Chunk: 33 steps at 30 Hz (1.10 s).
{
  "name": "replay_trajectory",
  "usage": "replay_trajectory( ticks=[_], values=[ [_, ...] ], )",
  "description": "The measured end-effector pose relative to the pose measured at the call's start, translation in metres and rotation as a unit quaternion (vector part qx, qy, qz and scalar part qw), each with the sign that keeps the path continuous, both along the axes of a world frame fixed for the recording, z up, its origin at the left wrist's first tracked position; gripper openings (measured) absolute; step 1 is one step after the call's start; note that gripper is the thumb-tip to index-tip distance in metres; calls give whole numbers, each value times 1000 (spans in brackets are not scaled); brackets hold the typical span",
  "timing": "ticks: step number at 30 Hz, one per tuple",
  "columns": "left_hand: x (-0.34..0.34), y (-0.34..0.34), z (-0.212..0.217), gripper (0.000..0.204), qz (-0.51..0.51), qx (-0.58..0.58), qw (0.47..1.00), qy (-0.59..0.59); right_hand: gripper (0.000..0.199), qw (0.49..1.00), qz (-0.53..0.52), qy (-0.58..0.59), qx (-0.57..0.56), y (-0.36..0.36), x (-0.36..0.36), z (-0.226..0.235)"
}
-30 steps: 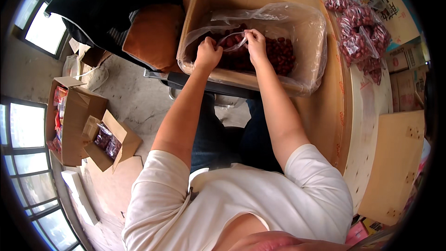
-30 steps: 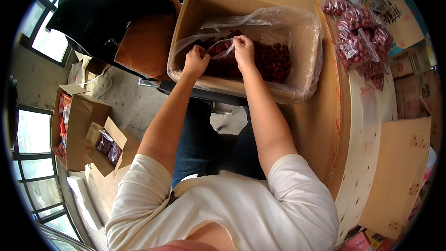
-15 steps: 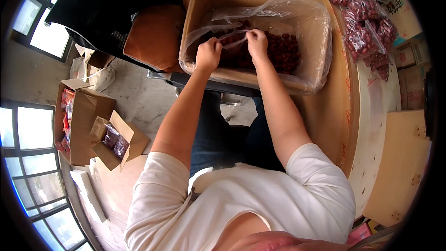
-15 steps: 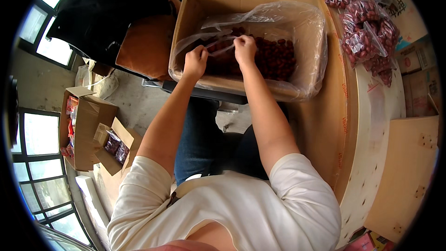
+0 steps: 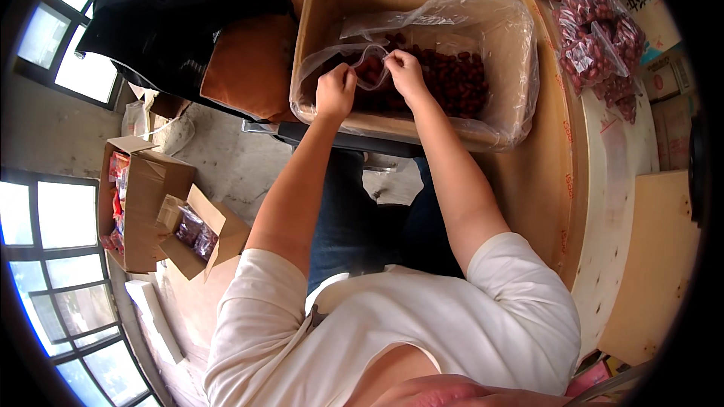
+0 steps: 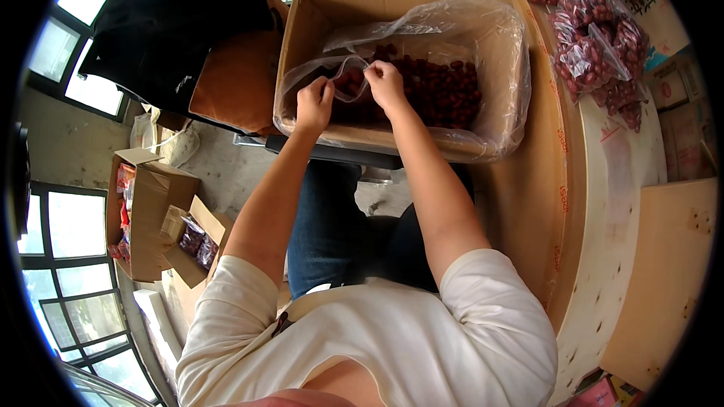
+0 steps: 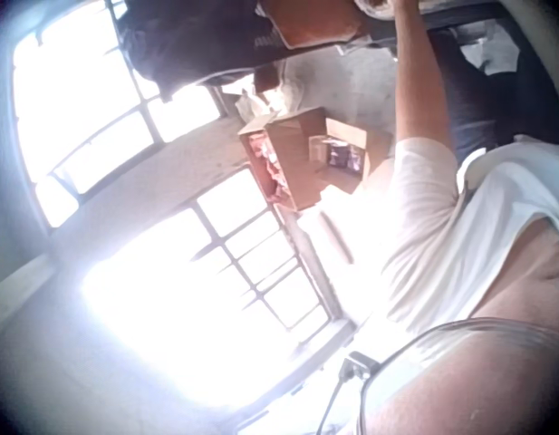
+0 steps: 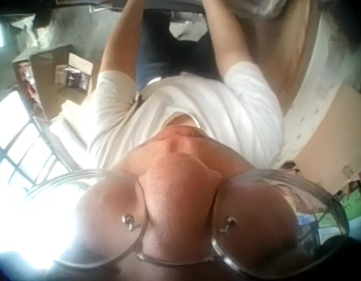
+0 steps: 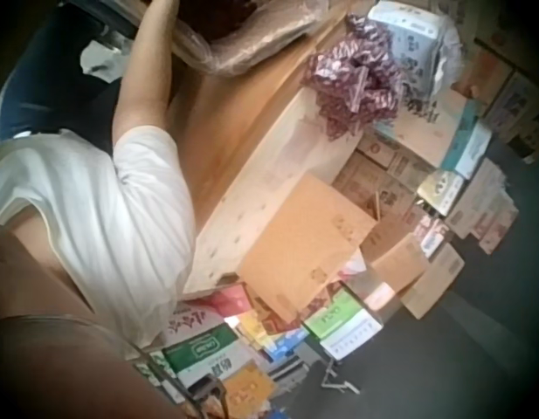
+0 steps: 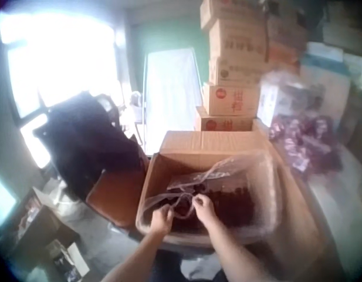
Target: The person scoops dried red dates from a large plastic-lined cardboard box into small clear plastic bags. After filling each bag, they seal it and place it on a nearby table. The process is repeated continuously throughout the clip.
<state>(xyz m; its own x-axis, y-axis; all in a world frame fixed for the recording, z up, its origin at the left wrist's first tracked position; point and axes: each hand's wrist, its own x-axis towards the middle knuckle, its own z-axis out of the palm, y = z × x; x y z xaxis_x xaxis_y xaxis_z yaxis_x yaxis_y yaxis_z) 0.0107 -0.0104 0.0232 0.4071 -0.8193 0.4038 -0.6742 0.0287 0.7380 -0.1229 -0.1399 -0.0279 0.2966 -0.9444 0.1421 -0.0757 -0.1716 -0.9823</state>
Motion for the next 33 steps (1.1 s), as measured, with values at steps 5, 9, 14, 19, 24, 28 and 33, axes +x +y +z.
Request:
replay_trajectory(
  ticks=[5, 9, 14, 19, 24, 28, 33],
  values=[
    [2, -1, 2, 21, 22, -12, 998, 50, 17, 987, -88, 82, -105, 6, 1, -1],
    [3, -3, -4, 22, 28, 6, 998, 48, 13, 992, 72, -96, 33, 13, 3, 10],
    [2, -4, -9, 24, 23, 32, 999, 29, 16, 979, 54, -145, 133, 12, -3, 20],
    [2, -3, -7, 24, 17, 15, 1000, 10, 16, 977, 52, -148, 146, 15, -2, 18],
    [-1, -1, -2, 23, 5, 12, 999, 34, 14, 994, -50, -81, -48, 1, 4, -4],
    [1, 0, -4, 23, 20, 4, 999, 41, 13, 995, -59, -68, -45, -1, -1, -5],
    [2, -1, -10, 24, 44, 30, 998, 30, 12, 990, -39, -133, -17, 9, 4, 1]
  ],
)
